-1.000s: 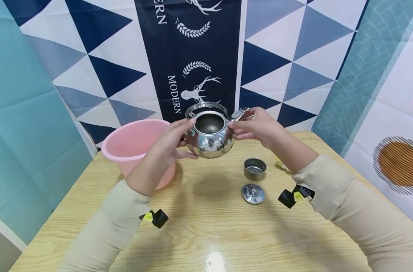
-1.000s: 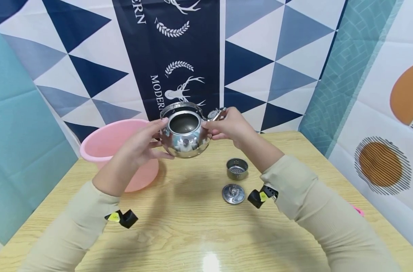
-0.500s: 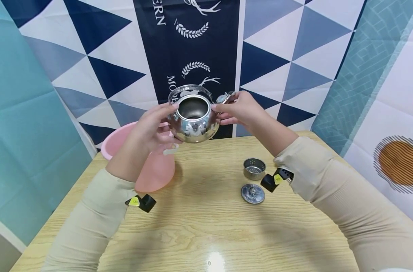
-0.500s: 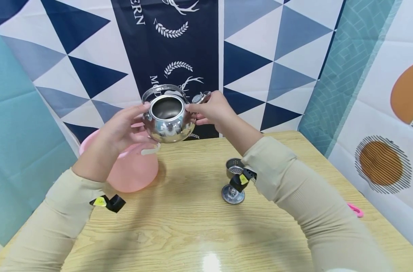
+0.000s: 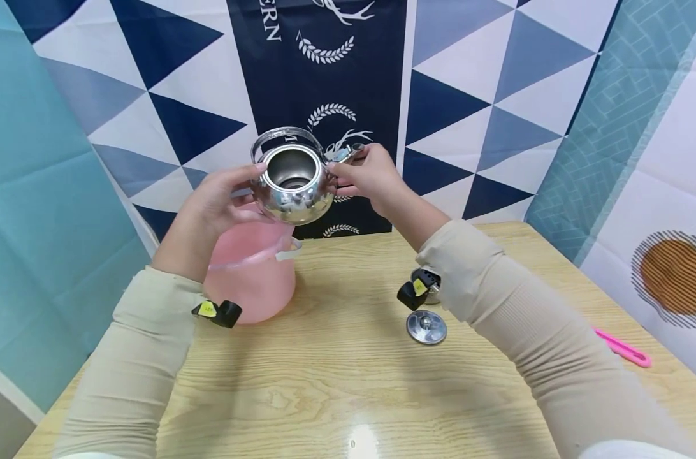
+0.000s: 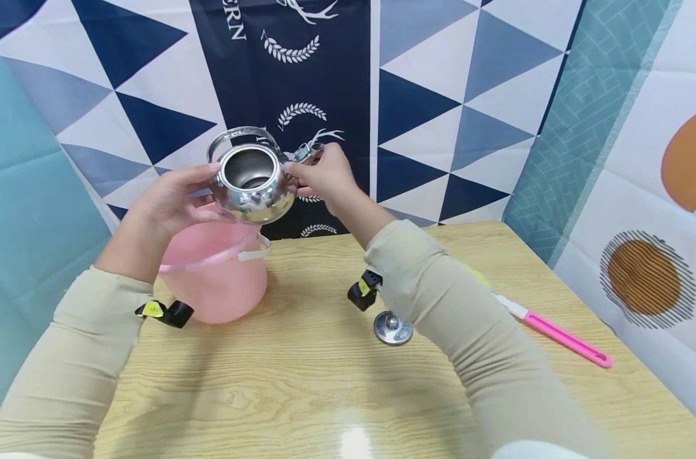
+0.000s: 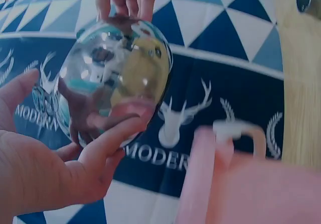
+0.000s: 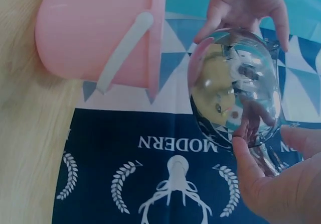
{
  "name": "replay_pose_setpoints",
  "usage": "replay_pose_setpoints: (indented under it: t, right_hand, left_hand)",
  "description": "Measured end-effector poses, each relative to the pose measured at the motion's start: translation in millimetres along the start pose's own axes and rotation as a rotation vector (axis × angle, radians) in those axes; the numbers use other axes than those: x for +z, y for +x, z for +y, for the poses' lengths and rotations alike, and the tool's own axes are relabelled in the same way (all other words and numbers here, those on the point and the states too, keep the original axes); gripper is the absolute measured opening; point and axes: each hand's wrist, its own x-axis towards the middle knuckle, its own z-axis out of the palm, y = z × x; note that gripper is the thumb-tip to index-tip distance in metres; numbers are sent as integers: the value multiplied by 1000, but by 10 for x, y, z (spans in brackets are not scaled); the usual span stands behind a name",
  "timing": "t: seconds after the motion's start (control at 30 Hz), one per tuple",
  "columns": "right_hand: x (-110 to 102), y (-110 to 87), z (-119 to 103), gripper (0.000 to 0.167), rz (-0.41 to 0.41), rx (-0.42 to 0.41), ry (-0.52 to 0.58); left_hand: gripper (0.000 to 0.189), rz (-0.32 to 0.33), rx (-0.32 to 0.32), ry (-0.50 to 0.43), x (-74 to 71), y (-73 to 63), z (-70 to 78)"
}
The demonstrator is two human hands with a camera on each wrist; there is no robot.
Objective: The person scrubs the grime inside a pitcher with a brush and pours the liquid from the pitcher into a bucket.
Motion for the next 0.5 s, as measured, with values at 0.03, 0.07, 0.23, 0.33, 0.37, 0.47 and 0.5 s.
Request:
replay_pose_setpoints:
  t: [0.03, 0.07, 0.23, 0.33, 0.37, 0.47, 0.5]
  right_hand:
    - [40, 19, 15, 30, 4, -4, -5]
    - [77, 38, 33, 30, 6, -9, -6]
    - [223, 130, 157, 37, 13, -40, 18]
    - [293, 157, 235, 42, 14, -61, 35]
    - [315, 165, 257, 44, 17, -63, 41]
    - [377, 189, 312, 50, 33, -66, 70]
    - [395, 201, 327, 52, 40, -66, 76]
  left_hand:
    - [20, -1, -1, 0, -43, 10, 7]
    - [18, -5, 0, 2, -84, 21, 11]
    - [29, -51, 6, 63, -264, 87, -3]
    - [46, -80, 7, 109, -344, 108, -10]
    - [51, -89, 9, 121, -370, 116, -9]
    - [65, -101, 5, 160, -428, 137, 7]
    - [69, -100, 1, 171, -448, 145, 15]
